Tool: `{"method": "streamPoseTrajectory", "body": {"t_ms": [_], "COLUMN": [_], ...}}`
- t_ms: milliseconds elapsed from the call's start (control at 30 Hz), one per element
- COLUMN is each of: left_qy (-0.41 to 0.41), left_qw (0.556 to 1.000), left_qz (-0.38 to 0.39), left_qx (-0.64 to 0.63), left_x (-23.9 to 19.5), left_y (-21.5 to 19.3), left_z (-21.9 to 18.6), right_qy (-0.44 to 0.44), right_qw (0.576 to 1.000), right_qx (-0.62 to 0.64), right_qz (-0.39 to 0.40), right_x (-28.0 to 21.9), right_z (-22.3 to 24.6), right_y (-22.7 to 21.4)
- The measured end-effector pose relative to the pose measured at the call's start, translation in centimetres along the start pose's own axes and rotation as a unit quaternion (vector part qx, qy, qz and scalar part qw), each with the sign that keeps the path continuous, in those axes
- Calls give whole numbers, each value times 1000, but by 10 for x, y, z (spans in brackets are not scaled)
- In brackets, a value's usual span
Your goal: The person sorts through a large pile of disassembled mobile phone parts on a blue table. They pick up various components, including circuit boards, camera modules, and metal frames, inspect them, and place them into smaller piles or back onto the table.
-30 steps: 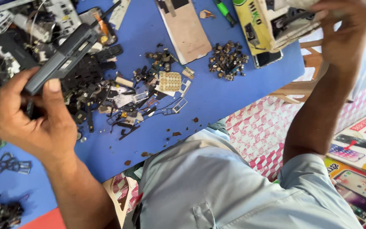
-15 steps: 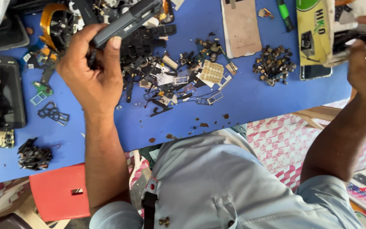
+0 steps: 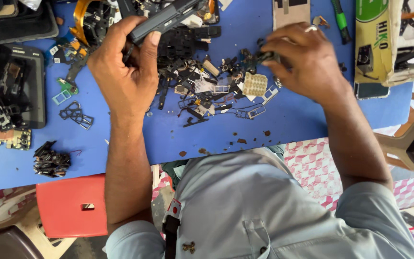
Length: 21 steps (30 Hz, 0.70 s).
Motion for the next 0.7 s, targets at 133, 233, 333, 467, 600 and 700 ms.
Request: {"method": "streamPoseTrajectory", "body": {"t_ms": [133, 233, 333, 467, 600, 700], "left_qy": [13, 7, 5, -5, -5, -2], "left_qw": [1000, 1000, 1000, 1000, 1000, 1000], "left_qz": [5, 10, 7, 9, 11, 10], "left_qx": [1, -1, 2, 1, 0, -3], "left_x": [0, -2, -1, 0, -1, -2], "left_y": [0, 2, 1, -1, -1, -1], "left_z": [-1, -2, -2, 2, 3, 3], "right_qy": [121, 223, 216, 197, 170, 222], "right_qw": [975, 907, 916, 945, 950, 931], "right_qx": [189, 357, 336, 262, 263, 287], "right_qz": [4, 12, 35, 22, -15, -34], "right_x": [-12, -24, -25, -26, -21, -17], "right_z": [-34, -56, -62, -55, -45, -44], "right_y": [3, 15, 22, 15, -2, -9]}}
Point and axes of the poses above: each hand's wrist, its own x-axis towards the middle knuckle, its own y-axis out of the palm, z = x × y, the point moved 6 cm from there along x, towards the middle knuckle, and after that the axes turned 6 degrees about -x, right-handed, at the moved point
